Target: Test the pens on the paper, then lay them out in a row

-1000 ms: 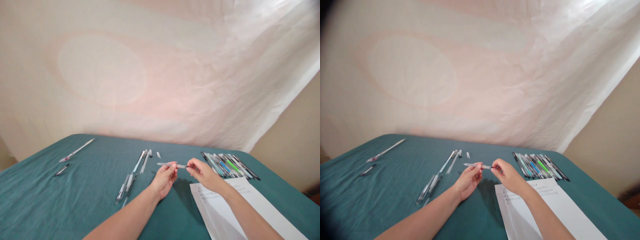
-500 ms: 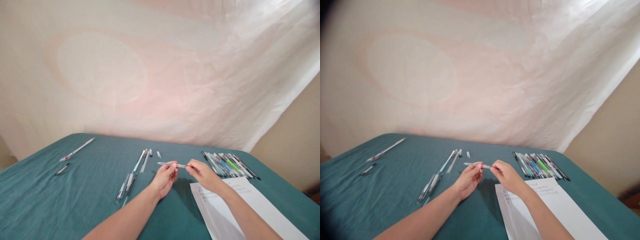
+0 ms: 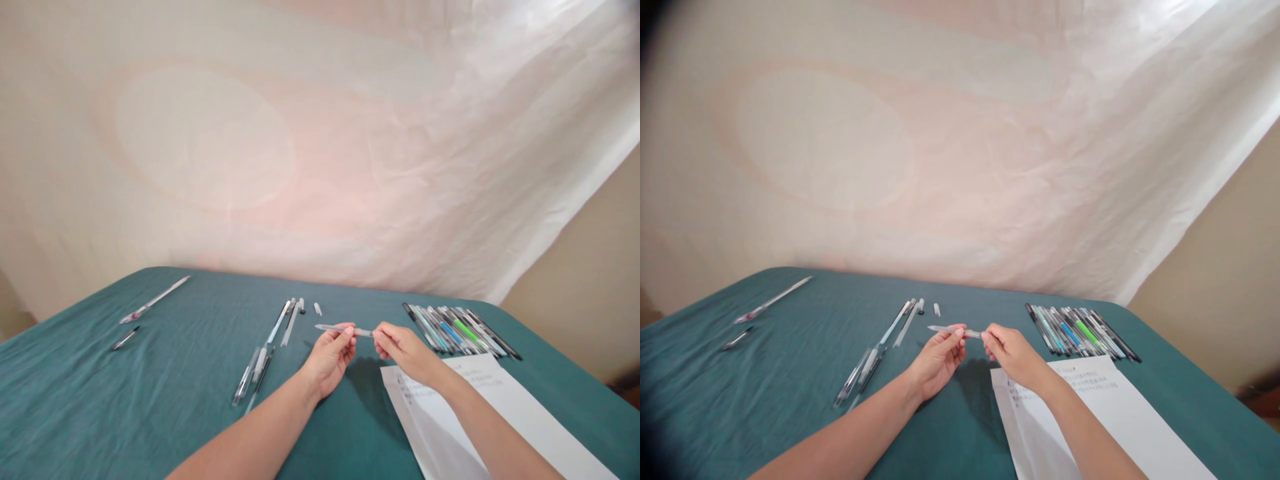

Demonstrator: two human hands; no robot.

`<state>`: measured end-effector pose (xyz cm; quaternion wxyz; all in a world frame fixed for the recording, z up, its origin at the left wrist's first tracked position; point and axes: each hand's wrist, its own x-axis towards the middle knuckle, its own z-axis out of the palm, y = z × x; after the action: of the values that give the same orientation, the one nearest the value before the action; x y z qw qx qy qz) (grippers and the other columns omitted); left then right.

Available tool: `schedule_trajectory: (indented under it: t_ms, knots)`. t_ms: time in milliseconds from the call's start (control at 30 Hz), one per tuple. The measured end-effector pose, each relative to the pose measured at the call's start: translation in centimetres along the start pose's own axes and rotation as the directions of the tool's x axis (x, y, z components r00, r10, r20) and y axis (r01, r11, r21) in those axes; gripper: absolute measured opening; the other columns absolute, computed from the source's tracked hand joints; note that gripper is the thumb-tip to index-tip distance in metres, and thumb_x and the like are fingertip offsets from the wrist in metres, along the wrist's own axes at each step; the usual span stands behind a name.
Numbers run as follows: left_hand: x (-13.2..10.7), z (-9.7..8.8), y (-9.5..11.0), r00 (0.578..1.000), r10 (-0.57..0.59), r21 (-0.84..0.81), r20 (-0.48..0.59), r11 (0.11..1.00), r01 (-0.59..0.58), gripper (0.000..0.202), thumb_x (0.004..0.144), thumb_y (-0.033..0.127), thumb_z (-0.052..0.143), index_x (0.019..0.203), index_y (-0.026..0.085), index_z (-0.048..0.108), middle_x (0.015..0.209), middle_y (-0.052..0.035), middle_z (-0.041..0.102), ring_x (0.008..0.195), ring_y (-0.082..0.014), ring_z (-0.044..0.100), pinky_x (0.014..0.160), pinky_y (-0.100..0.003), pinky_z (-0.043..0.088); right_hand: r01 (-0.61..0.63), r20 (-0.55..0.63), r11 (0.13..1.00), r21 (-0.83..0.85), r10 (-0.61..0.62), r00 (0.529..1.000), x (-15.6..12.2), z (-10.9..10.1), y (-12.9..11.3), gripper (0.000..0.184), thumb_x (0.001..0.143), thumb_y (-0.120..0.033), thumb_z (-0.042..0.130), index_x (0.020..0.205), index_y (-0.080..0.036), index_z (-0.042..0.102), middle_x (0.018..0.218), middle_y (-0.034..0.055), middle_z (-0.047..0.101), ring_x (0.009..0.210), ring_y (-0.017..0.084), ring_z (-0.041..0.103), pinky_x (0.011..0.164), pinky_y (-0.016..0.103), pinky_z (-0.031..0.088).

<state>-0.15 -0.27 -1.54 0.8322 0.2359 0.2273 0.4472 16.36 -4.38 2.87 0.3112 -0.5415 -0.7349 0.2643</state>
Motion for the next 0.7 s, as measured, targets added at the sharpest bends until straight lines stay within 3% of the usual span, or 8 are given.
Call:
schedule_trajectory:
  t_ms: [133,400,500,567,633,700]
  knots:
    - [-0.03,-0.04,0.0,1.0,-0.001,-0.005,0.002,1.0,0.001,0.018,0.071,0.015,0.064,0.087,0.014,0.058,0.075,-0.0019,0.061,0.058,-0.0043,0.056,0.057,-0.015,0.047,-0.12,0.069,0.972,0.203,0.108,0.992,0.02,0.19,0.02,0.042,0.084,-0.051,0.033,0.067,-0.016,0.051,0.061,0.0003,0.055,0.054,0.011,0.054,0.054,0.025,0.044]
    - [-0.13,0.05,0.16,1.0,-0.023,-0.017,0.016,1.0,0.023,0.018,0.071,0.015,0.064,0.088,0.015,0.058,0.072,0.0002,0.061,0.058,-0.0036,0.056,0.056,-0.014,0.046,-0.221,0.136,0.876,0.428,0.179,0.974,0.13,0.27,-0.44,0.047,0.081,-0.054,0.036,0.061,-0.014,0.052,0.054,0.0014,0.057,0.047,0.01,0.053,0.052,0.024,0.043]
    - [-0.27,0.26,0.37,0.998,-0.062,-0.062,0.02,0.996,0.064,0.017,0.073,0.017,0.063,0.088,0.014,0.058,0.076,-0.0011,0.062,0.059,-0.004,0.057,0.059,-0.015,0.047,-0.195,0.1,0.861,0.469,0.167,0.981,0.18,0.14,-0.28,0.05,0.083,-0.055,0.031,0.064,-0.014,0.053,0.056,0.0024,0.057,0.05,0.011,0.053,0.052,0.024,0.043]
    - [-0.44,0.42,0.46,0.995,-0.092,-0.084,0.041,0.992,0.095,0.016,0.074,0.019,0.062,0.088,0.013,0.058,0.077,-0.0013,0.063,0.058,-0.0036,0.057,0.06,-0.016,0.047,-0.151,0.064,0.863,0.483,0.136,0.989,0.15,0.03,-0.2,0.044,0.083,-0.053,0.034,0.075,-0.015,0.054,0.064,0.0033,0.059,0.057,0.012,0.055,0.054,0.025,0.045]
    - [-0.68,0.59,0.46,0.991,-0.112,-0.082,0.075,0.99,0.118,0.014,0.074,0.021,0.061,0.085,0.013,0.059,0.074,-0.0006,0.062,0.056,-0.0032,0.056,0.06,-0.016,0.046,-0.072,0.035,0.895,0.441,0.063,0.997,0.06,0.13,-0.33,0.034,0.079,-0.047,0.047,0.093,-0.017,0.053,0.084,0.0053,0.061,0.072,0.014,0.057,0.062,0.027,0.047]
    - [-0.95,0.78,0.35,0.983,-0.124,-0.046,0.134,0.99,0.131,0.015,0.074,0.023,0.062,0.083,0.012,0.059,0.071,-0.0009,0.062,0.057,-0.0042,0.056,0.061,-0.016,0.046,0.028,0.033,0.935,0.352,-0.043,0.999,-0.06,0.54,-0.77,0.042,0.075,-0.041,0.057,0.11,-0.021,0.047,0.104,0.0069,0.056,0.091,0.017,0.054,0.075,0.03,0.046]
